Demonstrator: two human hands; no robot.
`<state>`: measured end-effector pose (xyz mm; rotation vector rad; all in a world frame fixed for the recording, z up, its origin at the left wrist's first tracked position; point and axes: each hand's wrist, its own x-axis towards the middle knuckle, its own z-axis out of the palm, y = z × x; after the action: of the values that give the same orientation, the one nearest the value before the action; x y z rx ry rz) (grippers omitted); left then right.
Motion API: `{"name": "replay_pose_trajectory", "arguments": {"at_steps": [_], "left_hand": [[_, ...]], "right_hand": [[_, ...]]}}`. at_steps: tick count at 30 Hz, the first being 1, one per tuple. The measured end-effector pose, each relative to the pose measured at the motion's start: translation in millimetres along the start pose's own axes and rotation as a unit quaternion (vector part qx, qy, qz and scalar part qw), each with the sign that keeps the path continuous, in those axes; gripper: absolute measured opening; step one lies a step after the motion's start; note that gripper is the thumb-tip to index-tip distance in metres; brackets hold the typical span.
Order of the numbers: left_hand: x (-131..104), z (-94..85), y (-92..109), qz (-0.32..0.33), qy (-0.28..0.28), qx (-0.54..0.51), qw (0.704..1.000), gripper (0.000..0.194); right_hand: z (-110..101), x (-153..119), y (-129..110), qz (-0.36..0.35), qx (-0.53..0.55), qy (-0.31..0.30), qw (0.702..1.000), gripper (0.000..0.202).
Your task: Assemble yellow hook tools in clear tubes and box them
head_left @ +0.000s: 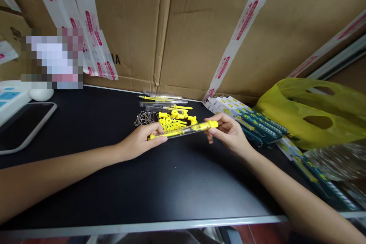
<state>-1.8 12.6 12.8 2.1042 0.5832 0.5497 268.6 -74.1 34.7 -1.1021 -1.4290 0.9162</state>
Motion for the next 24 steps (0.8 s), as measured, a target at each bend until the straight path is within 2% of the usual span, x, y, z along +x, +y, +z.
{"name": "replay_pose_trajectory", "arguments": {"at_steps": [8, 13, 19, 24], "left_hand": [[1.9, 0.7, 0.6, 0.003, 0.015, -0.013, 1.0, 0.026], [1.6, 2.0, 0.9, -0.025, 0.011, -0.059, 0.998, 0.027], [1.4, 2.6, 2.7, -0.036, 0.005, -0.074, 0.997, 0.026], [1.3, 2.2, 2.6, -0.035, -0.001, -0.071, 0.997, 0.025]], "right_hand": [[2.1, -0.5, 1.6, 0.003, 0.035, -0.003, 0.999, 0.026], [4.1, -1.7, -2.6, 0.059, 0.103, -0.007, 0.993, 0.031], [3.5, -0.8, -2.1, 0.056, 0.061, 0.022, 0.996, 0.027], [3.3, -1.7, 0.7, 0.041, 0.043, 0.007, 0.998, 0.026]]}}
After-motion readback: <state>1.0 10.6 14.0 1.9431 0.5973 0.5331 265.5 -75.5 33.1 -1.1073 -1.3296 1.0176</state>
